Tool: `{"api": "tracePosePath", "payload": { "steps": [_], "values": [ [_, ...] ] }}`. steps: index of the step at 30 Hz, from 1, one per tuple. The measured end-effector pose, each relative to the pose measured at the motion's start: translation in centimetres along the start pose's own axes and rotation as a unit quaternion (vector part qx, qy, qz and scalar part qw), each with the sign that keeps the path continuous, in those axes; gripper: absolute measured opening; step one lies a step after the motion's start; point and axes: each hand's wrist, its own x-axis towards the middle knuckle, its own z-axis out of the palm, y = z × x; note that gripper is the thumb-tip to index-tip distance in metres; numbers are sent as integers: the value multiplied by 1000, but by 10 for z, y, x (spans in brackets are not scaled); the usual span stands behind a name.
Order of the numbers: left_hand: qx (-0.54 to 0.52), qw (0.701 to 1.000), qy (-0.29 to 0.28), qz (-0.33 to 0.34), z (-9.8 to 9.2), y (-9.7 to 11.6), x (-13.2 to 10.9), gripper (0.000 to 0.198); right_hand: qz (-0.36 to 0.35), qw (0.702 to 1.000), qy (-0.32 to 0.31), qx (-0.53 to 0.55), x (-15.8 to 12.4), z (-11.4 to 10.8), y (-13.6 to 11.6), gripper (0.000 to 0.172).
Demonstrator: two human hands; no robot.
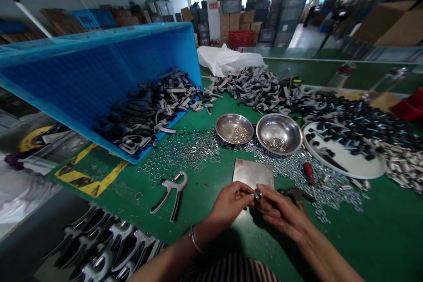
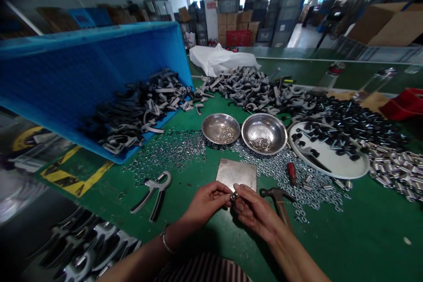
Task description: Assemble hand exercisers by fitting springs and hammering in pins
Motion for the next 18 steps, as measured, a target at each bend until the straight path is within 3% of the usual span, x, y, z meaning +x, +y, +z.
{"api": "tracePosePath", "payload": {
  "steps": [3, 7, 10, 14, 18],
  "values": [
    [17, 1000, 12, 21, -2, -4, 0, 23, 17, 1000, 6, -2, 0, 2, 1, 33],
    [-25, 999, 32, -31, -4, -5, 2, 30, -24, 998, 13, -63, -5, 7, 5, 34],
    [-48, 998, 6, -41, -5, -3, 3, 35, -27, 998, 17, -55, -4, 8, 6, 32],
    [-27, 998, -50, 12, -14, 0, 1, 30, 42, 999, 14, 28, 1, 5, 5, 29],
    [116, 981, -103, 118, -28, 9, 1, 13, 129, 986, 3, 109, 3, 3, 5, 28]
  ]
}}
